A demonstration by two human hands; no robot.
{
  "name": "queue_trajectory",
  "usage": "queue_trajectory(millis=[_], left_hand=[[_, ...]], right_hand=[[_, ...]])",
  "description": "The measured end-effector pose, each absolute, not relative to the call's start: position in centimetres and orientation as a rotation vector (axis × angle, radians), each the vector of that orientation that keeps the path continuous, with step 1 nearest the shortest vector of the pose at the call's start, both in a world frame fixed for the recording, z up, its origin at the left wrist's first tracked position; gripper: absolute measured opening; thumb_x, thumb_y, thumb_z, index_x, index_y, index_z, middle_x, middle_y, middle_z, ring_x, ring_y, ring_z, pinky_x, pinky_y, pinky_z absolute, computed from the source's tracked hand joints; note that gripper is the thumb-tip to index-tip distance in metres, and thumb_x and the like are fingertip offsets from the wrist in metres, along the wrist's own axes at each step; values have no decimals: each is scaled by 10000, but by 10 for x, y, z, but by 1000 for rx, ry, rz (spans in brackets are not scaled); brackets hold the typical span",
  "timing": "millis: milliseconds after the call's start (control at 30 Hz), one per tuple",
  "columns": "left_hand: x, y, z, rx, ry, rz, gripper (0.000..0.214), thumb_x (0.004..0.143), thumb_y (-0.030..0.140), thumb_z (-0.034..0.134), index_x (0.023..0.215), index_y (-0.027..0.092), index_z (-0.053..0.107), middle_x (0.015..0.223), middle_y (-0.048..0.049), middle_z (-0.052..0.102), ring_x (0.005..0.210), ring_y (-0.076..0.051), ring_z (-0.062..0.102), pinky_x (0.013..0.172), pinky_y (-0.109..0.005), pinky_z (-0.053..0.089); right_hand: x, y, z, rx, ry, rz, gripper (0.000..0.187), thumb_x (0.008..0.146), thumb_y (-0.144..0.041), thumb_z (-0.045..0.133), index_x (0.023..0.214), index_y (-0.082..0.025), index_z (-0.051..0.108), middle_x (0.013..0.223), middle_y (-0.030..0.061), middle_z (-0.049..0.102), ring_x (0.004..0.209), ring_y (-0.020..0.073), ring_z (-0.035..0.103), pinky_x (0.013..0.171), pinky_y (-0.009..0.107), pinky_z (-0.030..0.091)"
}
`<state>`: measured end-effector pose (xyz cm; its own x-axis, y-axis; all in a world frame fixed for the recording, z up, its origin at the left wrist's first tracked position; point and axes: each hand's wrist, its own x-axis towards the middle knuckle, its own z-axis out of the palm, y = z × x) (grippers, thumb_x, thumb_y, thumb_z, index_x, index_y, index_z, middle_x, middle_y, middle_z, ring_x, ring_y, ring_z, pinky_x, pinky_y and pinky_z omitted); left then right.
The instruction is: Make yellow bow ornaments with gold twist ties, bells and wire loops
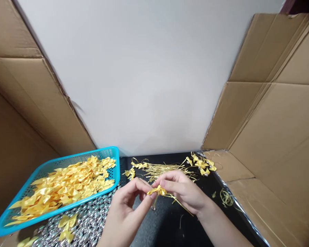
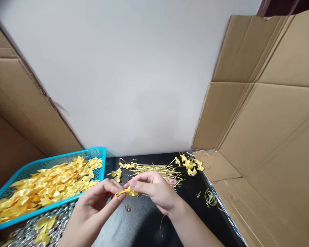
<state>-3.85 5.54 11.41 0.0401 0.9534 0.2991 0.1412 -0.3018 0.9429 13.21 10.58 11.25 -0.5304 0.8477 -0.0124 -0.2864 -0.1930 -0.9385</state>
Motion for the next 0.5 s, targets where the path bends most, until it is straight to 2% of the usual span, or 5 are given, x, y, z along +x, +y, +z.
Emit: queue_trajectory(millis=[100, 267, 500], left_hand=[[-40, 58, 111, 1692, 1113, 1323, 108, 845, 199, 643, 739, 213, 628, 712, 8, 669, 674, -152, 598, 644, -243, 481], [-43, 64, 110, 1910, 1081, 1305, 124, 867, 140, 607, 767, 213, 598, 782, -1, 666, 748, -161, 617, 699, -268, 481], [-49, 75, 108, 2106, 1023, 1211, 123, 892, 118, 558, 805, 202, 583, 921, -49, 694, 819, -169, 655, 728, -282, 498]], right_hand=[[128, 106, 108, -667, -1175, 1899, 224, 644, -340, 828, 672, -141, 729, 665, -1, 641, 629, 96, 517, 649, 239, 382], [127, 103, 111, -683, -1137, 1858, 230, 623, -304, 834, 647, -135, 680, 648, -20, 592, 632, 94, 485, 652, 235, 362], [124, 112, 103, -740, -996, 1925, 312, 583, -352, 838, 624, -142, 611, 629, -27, 551, 611, 93, 467, 652, 238, 359]])
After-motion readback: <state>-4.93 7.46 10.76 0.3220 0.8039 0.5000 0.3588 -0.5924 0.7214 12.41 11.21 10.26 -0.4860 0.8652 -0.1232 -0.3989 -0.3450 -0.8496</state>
